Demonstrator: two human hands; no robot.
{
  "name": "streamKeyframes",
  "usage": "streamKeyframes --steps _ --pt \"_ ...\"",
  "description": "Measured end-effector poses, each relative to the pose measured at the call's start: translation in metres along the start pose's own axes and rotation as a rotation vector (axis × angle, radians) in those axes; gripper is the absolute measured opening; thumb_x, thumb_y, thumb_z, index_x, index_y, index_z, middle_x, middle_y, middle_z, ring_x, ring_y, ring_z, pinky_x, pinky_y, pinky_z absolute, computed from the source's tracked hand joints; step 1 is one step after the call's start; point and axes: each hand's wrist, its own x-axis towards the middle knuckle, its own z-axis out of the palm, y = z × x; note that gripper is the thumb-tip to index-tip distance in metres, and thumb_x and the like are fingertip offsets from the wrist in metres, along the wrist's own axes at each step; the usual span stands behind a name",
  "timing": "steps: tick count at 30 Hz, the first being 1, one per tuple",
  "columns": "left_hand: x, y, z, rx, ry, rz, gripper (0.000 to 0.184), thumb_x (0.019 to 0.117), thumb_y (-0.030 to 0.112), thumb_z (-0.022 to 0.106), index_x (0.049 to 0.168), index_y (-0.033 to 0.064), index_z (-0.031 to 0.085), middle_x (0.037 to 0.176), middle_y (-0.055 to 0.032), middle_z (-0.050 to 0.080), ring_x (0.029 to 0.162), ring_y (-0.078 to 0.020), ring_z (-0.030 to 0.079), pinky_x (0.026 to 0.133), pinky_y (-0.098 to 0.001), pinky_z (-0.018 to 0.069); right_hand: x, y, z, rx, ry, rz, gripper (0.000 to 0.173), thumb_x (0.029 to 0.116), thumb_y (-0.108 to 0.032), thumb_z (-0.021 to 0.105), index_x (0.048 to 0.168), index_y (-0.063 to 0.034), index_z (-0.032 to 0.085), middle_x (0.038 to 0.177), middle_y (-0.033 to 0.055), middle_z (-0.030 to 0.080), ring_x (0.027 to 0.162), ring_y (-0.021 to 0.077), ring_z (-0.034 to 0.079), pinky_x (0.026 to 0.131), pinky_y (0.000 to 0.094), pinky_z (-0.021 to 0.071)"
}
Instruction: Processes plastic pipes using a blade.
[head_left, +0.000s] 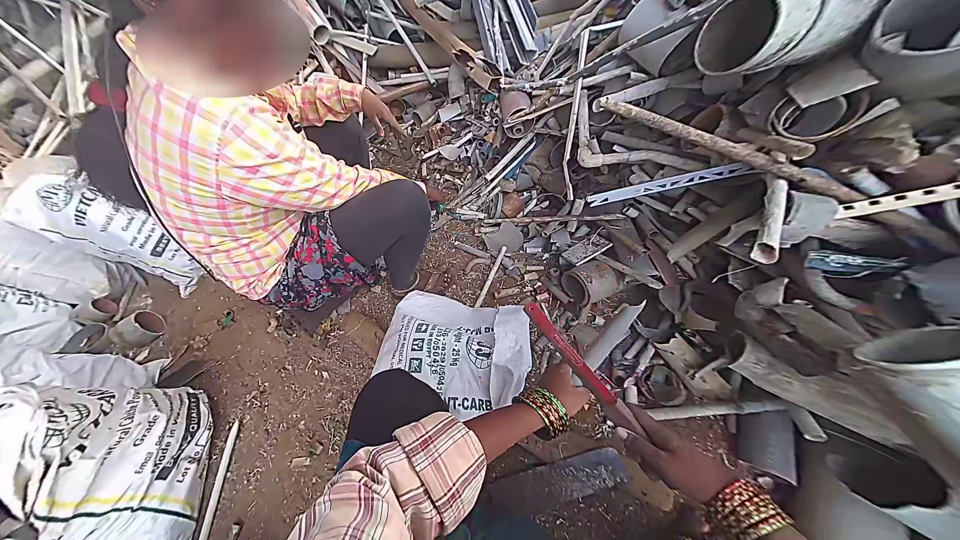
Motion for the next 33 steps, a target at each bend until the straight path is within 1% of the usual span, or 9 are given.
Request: streamKeyframes --steps 3,7,12,15,19,24,27,29,33 --pt "-0.001 0.002 0.0 -0.012 -0.016 0.042 0.065 0.0959 -0.002 0.062 0.154 -0.0056 0.034 0.145 -0.0309 0.049 0.132 -0.0385 0.054 0.111 -0.0486 0.0424 -0.001 -0.004 -0.014 0.021 0.068 0.015 0.047 0.1077 -0.02 0.052 0.15 -0.0009 0.043 0.102 0.0239 0.063 0.08 0.0293 0.061 0.078 0.049 0.0501" --pt "-0.005 0.007 0.0 -0.066 -0.015 0.036 0.068 0.0956 -0.005 0.058 0.157 -0.001 0.029 0.136 -0.0248 0.056 0.111 -0.0313 0.061 0.094 -0.0423 0.0513 0.003 0.003 -0.026 0.18 0.203 0.088 0.049 0.1105 -0.024 0.045 0.153 -0.004 0.035 0.092 0.0143 0.057 0.07 0.0199 0.056 0.068 0.0395 0.0495" --pt "0.0 0.002 0.001 -0.164 0.015 -0.016 0.06 0.0962 -0.006 0.058 0.151 -0.0047 0.034 0.128 -0.0234 0.057 0.093 -0.0222 0.061 0.081 -0.034 0.0526 -0.006 -0.015 -0.006 0.069 -0.005 0.028 0.053 0.1101 -0.025 0.047 0.157 -0.0049 0.032 0.104 0.02 0.061 0.077 0.0234 0.058 0.074 0.042 0.0499" --pt "-0.002 0.003 0.001 -0.232 0.008 -0.03 0.051 0.0971 -0.007 0.056 0.145 -0.0066 0.039 0.116 -0.0188 0.057 0.078 -0.0135 0.058 0.071 -0.0266 0.0504 -0.002 -0.012 -0.009 0.051 0.014 -0.045 0.052 0.1087 -0.023 0.05 0.154 -0.0018 0.038 0.118 0.0273 0.063 0.095 0.0324 0.064 0.09 0.0501 0.0499" --pt "-0.01 0.012 0.004 -0.385 -0.011 0.004 0.048 0.096 -0.012 0.05 0.143 -0.0081 0.04 0.094 -0.0076 0.058 0.061 -0.0063 0.055 0.057 -0.0198 0.0484 0.003 -0.005 -0.028 0.137 0.164 0.051 0.051 0.1105 -0.027 0.046 0.154 -0.0029 0.035 0.114 0.0238 0.061 0.09 0.0286 0.061 0.085 0.0468 0.0494" --pt "-0.007 0.005 0.004 -0.396 0.012 -0.034 0.047 0.0957 -0.011 0.047 0.142 -0.0093 0.04 0.087 -0.0076 0.055 0.057 -0.0074 0.053 0.054 -0.0199 0.0467 -0.003 -0.012 -0.007 0.108 0.016 -0.014 0.054 0.1098 -0.026 0.048 0.156 -0.0033 0.033 0.11 0.0226 0.061 0.082 0.026 0.06 0.079 0.0441 0.0503" --pt "-0.005 0.001 0.003 -0.358 0.016 -0.023 0.047 0.093 -0.011 0.048 0.14 -0.0097 0.041 0.086 -0.0071 0.056 0.057 -0.007 0.053 0.054 -0.0198 0.0471 -0.002 -0.013 -0.013 0.035 0.006 -0.058 0.055 0.109 -0.025 0.05 0.156 -0.0013 0.035 0.127 0.0298 0.061 0.107 0.037 0.064 0.098 0.053 0.0471" --pt "-0.006 0.004 0.004 -0.349 0.012 -0.009 0.049 0.0922 -0.011 0.049 0.141 -0.0098 0.041 0.087 -0.0072 0.056 0.058 -0.0072 0.054 0.054 -0.02 0.0477 -0.001 -0.009 -0.022 0.037 0.052 -0.056 0.051 0.1089 -0.025 0.05 0.153 -0.0009 0.04 0.127 0.0286 0.061 0.108 0.0362 0.063 0.098 0.0523 0.0468" --pt "-0.009 0.007 0.005 -0.334 0.027 -0.003 0.05 0.0914 -0.011 0.05 0.141 -0.0094 0.042 0.086 -0.0067 0.056 0.058 -0.0068 0.054 0.055 -0.0194 0.0476 0.001 -0.009 -0.025 0.132 0.102 0.05 0.049 0.1111 -0.028 0.045 0.153 -0.0044 0.036 0.108 0.0199 0.06 0.082 0.0246 0.058 0.079 0.0429 0.0491"
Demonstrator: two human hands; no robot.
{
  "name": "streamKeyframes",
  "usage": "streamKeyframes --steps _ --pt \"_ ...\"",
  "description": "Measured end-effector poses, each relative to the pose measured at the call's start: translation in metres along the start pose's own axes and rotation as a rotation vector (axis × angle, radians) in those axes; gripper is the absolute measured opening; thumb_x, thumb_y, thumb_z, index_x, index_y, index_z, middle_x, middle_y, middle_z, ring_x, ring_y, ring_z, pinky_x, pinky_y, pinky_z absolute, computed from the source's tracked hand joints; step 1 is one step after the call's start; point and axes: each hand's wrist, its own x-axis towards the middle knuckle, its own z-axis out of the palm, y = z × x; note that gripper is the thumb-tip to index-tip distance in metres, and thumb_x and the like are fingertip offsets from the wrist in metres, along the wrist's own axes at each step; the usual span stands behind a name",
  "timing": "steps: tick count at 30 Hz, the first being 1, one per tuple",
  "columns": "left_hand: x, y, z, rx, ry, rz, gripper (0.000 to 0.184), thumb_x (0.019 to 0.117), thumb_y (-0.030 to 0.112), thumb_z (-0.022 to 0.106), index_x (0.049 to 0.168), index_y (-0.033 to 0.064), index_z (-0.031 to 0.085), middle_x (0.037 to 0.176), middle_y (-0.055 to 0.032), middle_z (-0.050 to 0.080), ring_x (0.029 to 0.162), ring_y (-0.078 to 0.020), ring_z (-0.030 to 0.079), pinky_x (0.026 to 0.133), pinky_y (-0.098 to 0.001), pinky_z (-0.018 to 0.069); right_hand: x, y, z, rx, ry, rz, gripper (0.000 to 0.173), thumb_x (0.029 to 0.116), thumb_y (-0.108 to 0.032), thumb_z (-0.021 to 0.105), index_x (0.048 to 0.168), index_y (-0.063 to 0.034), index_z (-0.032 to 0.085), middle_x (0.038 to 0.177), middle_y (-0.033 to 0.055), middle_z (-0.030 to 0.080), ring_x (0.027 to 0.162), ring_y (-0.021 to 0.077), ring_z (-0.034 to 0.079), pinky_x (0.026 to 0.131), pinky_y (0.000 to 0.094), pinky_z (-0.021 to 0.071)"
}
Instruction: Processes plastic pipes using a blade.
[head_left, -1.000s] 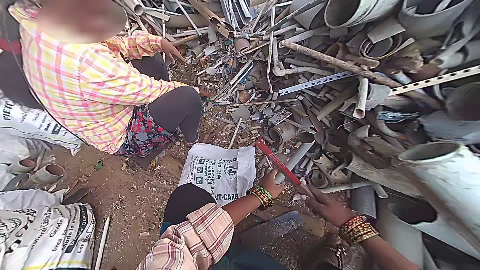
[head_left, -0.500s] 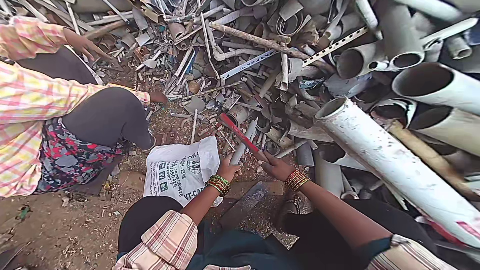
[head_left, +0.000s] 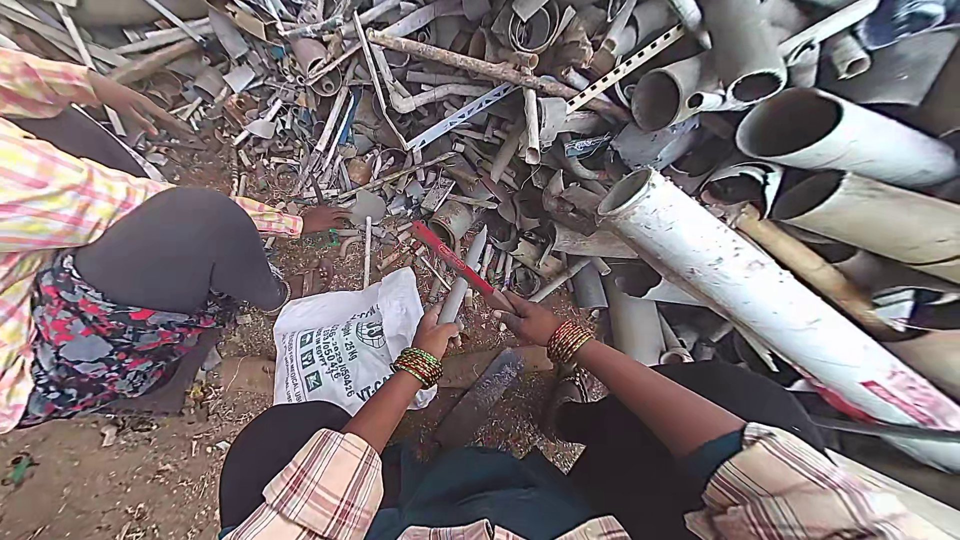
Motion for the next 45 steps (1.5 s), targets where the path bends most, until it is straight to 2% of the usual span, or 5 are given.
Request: streamKeyframes --steps 21,25,35,38,45 --pt "0.004 -0.006 -0.004 0.207 0.024 -0.017 0.05 0.0934 -0.009 0.054 0.142 -0.0088 0.042 0.097 -0.0114 0.059 0.064 -0.0087 0.057 0.06 -0.0216 0.0497 -0.005 -0.007 0.013 -0.152 -0.111 -0.102 0.054 0.1096 -0.028 0.05 0.155 -0.0017 0.038 0.132 0.0311 0.06 0.118 0.0422 0.061 0.105 0.057 0.0428" --pt "-0.001 0.002 -0.001 0.147 0.002 0.024 0.053 0.092 -0.01 0.053 0.143 -0.0093 0.04 0.092 -0.0092 0.059 0.061 -0.0067 0.057 0.058 -0.0196 0.0497 0.008 0.004 -0.004 -0.037 0.05 -0.016 0.05 0.1111 -0.031 0.045 0.152 -0.0025 0.04 0.101 0.0216 0.061 0.081 0.0279 0.057 0.08 0.046 0.0477" --pt "0.002 -0.004 -0.004 0.047 -0.001 -0.029 0.046 0.0932 -0.012 0.047 0.139 -0.0099 0.042 0.087 -0.0079 0.059 0.058 -0.0072 0.056 0.054 -0.0194 0.0478 0.0 -0.005 0.008 -0.172 -0.074 -0.11 0.051 0.11 -0.029 0.049 0.151 -0.0006 0.042 0.123 0.0305 0.062 0.111 0.0411 0.063 0.101 0.056 0.0449" --pt "-0.003 0.002 0.0 -0.021 -0.027 -0.009 0.043 0.0927 -0.012 0.043 0.136 -0.0102 0.043 0.083 -0.0059 0.06 0.056 -0.0063 0.056 0.053 -0.0185 0.0482 0.006 0.003 -0.007 -0.079 0.06 -0.026 0.047 0.1115 -0.029 0.045 0.148 0.0003 0.043 0.102 0.0237 0.061 0.084 0.0312 0.059 0.082 0.0484 0.0485" --pt "0.001 -0.002 -0.004 -0.117 0.011 -0.058 0.038 0.0953 -0.01 0.041 0.133 -0.01 0.044 0.08 -0.0068 0.061 0.053 -0.0068 0.055 0.049 -0.0186 0.0467 -0.005 -0.007 0.016 -0.12 -0.126 -0.152 0.05 0.109 -0.025 0.051 0.151 0.0007 0.041 0.115 0.029 0.062 0.094 0.0367 0.063 0.089 0.0537 0.049"
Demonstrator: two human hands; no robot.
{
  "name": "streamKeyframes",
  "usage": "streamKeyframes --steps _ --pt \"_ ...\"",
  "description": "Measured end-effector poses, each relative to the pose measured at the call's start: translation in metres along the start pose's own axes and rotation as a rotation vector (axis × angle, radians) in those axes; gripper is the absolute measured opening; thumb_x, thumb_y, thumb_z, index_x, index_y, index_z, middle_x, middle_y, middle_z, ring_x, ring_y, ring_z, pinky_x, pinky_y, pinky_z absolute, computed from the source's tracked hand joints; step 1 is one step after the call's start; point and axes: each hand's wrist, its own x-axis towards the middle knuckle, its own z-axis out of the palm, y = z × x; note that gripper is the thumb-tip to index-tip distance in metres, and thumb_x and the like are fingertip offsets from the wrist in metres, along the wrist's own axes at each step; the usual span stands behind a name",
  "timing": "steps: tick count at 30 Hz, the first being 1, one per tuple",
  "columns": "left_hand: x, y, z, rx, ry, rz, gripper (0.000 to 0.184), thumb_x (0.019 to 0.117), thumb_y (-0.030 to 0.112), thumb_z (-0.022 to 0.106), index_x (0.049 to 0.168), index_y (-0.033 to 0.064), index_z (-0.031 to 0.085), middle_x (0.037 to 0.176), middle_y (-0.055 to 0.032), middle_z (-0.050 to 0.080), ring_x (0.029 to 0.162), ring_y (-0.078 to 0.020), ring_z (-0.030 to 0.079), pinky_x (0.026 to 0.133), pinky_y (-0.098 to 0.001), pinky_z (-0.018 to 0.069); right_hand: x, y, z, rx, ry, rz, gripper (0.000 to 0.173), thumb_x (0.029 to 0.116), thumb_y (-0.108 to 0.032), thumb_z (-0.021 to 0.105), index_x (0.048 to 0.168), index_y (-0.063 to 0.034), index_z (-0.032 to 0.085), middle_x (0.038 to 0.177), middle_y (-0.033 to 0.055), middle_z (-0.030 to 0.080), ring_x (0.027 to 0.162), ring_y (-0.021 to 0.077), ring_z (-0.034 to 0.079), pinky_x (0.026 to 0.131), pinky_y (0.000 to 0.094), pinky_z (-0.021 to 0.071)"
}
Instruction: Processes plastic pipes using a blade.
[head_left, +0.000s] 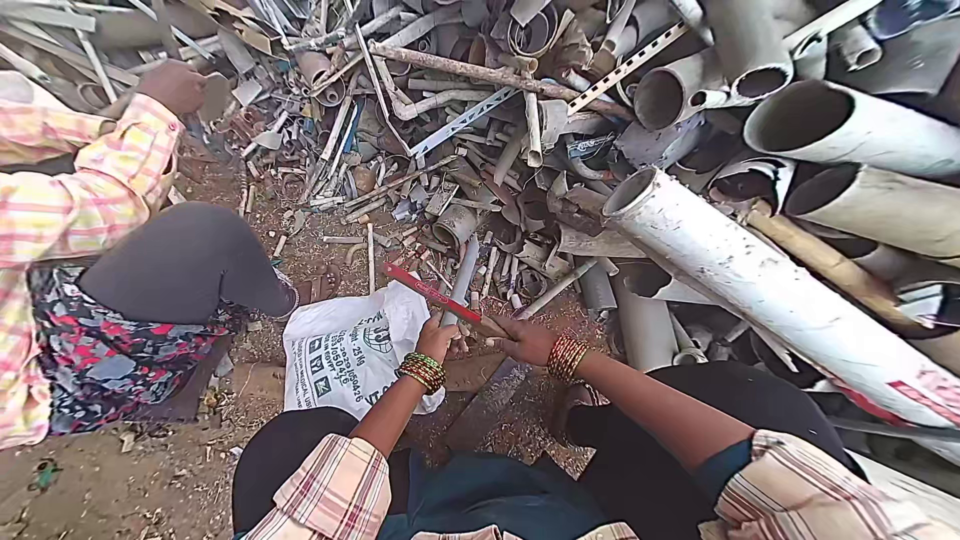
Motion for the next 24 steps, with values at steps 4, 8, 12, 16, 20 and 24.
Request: streamKeyframes --steps 4,8,12,16,20,24 --pt "-0.001 -0.001 0.002 0.018 -0.023 0.014 0.042 0.0955 -0.01 0.041 0.138 -0.0104 0.041 0.083 -0.0076 0.06 0.055 -0.0077 0.056 0.052 -0.0196 0.0478 0.002 0.003 -0.021 -0.11 0.094 0.069 0.049 0.1087 -0.027 0.052 0.148 0.0027 0.045 0.125 0.0329 0.061 0.117 0.0462 0.06 0.103 0.061 0.0423" --pt "-0.001 0.004 0.002 0.177 0.007 0.044 0.052 0.0926 -0.013 0.046 0.144 -0.007 0.039 0.088 -0.0084 0.059 0.06 -0.0093 0.057 0.053 -0.0213 0.0476 0.007 0.013 -0.044 0.041 0.368 0.273 0.047 0.1071 -0.024 0.055 0.146 0.0012 0.048 0.127 0.0316 0.061 0.117 0.0441 0.061 0.103 0.0582 0.0442" --pt "0.009 0.006 -0.008 0.545 0.004 0.026 0.064 0.084 -0.018 0.057 0.144 -0.0041 0.042 0.112 -0.0182 0.06 0.092 -0.0217 0.059 0.082 -0.0359 0.0502 0.004 0.021 -0.052 0.327 0.623 0.303 0.049 0.0992 -0.008 0.063 0.145 0.0005 0.05 0.127 0.0294 0.061 0.115 0.0401 0.062 0.102 0.0562 0.0464" --pt "0.018 0.0 -0.016 0.671 -0.077 0.057 0.065 0.0815 -0.018 0.066 0.142 -0.0068 0.046 0.13 -0.0266 0.058 0.115 -0.0323 0.06 0.1 -0.0441 0.0489 0.003 0.022 -0.052 0.519 0.78 0.21 0.045 0.1015 -0.016 0.065 0.14 0.001 0.051 0.112 0.0245 0.063 0.094 0.0312 0.062 0.087 0.0508 0.0496" --pt "0.021 -0.005 -0.02 0.658 -0.163 0.126 0.061 0.0833 -0.012 0.072 0.14 -0.0085 0.048 0.129 -0.0264 0.058 0.115 -0.029 0.06 0.102 -0.0394 0.0473 -0.001 0.017 -0.048 0.713 0.73 0.076 0.044 0.1059 -0.017 0.057 0.147 -0.0064 0.044 0.115 0.0186 0.062 0.087 0.0223 0.065 0.077 0.0408 0.0569" --pt "0.026 -0.004 -0.023 0.925 -0.157 0.096 0.059 0.0919 0.006 0.073 0.145 -0.0051 0.048 0.135 -0.0261 0.06 0.126 -0.0371 0.057 0.111 -0.0512 0.0396 -0.008 0.003 -0.047 0.932 0.689 0.045 0.027 0.1066 -0.01 0.053 0.132 -0.0039 0.048 0.092 0.0099 0.063 0.066 0.0151 0.067 0.06 0.0296 0.0583"
